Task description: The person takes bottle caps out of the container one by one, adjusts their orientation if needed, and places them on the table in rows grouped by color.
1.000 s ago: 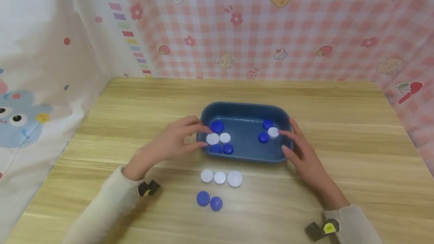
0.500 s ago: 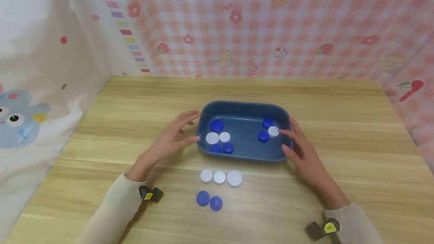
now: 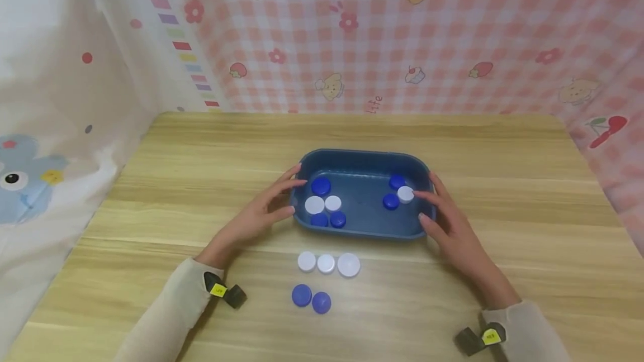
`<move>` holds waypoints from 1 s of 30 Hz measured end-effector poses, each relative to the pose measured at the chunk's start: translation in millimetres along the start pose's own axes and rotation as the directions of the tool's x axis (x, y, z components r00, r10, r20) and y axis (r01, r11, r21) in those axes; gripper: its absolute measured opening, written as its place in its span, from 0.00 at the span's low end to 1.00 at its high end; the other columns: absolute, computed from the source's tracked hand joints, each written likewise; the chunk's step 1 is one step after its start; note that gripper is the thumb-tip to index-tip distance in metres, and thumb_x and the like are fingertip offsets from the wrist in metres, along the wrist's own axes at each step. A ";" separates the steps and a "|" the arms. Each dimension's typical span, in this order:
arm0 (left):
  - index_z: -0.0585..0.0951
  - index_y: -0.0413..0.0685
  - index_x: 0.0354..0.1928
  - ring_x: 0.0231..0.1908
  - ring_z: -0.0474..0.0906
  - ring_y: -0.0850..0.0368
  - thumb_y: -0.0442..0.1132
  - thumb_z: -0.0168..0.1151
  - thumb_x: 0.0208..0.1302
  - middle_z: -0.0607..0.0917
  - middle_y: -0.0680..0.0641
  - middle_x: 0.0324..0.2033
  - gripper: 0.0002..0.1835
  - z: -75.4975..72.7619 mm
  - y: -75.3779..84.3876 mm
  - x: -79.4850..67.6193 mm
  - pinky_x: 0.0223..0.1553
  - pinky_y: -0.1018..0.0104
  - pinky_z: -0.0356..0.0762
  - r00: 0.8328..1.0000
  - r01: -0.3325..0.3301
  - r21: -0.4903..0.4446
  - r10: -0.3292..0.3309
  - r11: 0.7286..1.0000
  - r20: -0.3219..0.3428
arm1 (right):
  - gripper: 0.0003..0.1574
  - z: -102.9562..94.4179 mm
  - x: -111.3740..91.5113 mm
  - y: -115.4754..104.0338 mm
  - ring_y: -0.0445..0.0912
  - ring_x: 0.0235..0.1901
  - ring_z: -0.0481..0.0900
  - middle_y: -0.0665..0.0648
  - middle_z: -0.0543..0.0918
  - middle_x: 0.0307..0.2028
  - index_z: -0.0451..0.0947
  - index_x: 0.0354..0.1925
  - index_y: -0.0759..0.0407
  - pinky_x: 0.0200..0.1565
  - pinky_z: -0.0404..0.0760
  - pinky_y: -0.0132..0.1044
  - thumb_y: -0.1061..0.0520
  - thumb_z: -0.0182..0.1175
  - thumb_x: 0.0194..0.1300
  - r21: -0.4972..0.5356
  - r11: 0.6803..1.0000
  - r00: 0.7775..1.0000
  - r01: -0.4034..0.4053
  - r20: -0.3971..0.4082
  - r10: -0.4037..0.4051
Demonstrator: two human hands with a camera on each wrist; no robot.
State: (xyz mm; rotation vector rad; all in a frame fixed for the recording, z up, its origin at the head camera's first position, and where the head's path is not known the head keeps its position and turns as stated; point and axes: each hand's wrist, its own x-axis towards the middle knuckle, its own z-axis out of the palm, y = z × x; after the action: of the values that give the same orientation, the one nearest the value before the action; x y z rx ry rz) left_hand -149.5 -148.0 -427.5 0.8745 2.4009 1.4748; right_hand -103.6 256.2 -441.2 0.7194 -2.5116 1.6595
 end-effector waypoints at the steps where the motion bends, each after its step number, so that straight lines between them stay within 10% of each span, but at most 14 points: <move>1: 0.66 0.61 0.69 0.70 0.50 0.64 0.43 0.58 0.68 0.48 0.67 0.72 0.28 0.4 -1.4 0.4 0.67 0.53 0.51 1.000 0.005 -0.026 -0.005 1.000 -0.002 | 0.28 0.5 -0.2 -0.1 0.46 0.73 0.36 0.57 0.39 0.75 0.63 0.66 0.66 0.62 0.51 0.21 0.73 0.47 0.69 0.003 1.000 1.000 0.001 0.000 -0.001; 13: 0.68 0.61 0.68 0.59 0.66 0.58 0.37 0.59 0.67 0.49 0.65 0.73 0.28 3.5 -7.1 0.8 0.65 0.50 0.55 0.999 -0.028 -0.079 0.026 0.997 -0.022 | 0.28 -9.7 2.2 -18.3 0.42 0.72 0.45 0.52 0.48 0.74 0.68 0.65 0.58 0.61 0.52 0.19 0.67 0.55 0.68 -0.189 0.981 0.999 -0.040 0.001 0.041; 22: 0.69 0.61 0.67 0.58 0.66 0.58 0.39 0.60 0.67 0.50 0.66 0.72 0.28 3.1 -7.4 -0.5 0.65 0.50 0.53 0.998 -0.034 -0.092 0.030 0.995 -0.049 | 0.26 -12.9 38.0 -65.3 0.49 0.48 0.76 0.54 0.81 0.50 0.77 0.56 0.55 0.45 0.73 0.37 0.58 0.68 0.59 -0.542 0.840 0.992 0.037 -0.083 -0.097; 30: 0.68 0.60 0.68 0.59 0.66 0.58 0.41 0.61 0.67 0.50 0.66 0.72 0.28 4.2 -8.0 -1.3 0.65 0.47 0.53 0.999 -0.019 -0.088 0.016 0.996 -0.036 | 0.27 6.7 71.1 -88.0 0.54 0.34 0.80 0.63 0.82 0.37 0.73 0.54 0.70 0.37 0.79 0.52 0.52 0.63 0.65 -0.703 0.710 0.974 -0.043 0.129 0.187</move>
State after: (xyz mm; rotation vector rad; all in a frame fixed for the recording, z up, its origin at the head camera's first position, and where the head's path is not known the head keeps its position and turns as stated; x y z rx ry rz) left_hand -149.7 -148.2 -436.6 0.8590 2.3385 1.6027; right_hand -130.2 197.3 -348.0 0.6474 -3.0337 0.5270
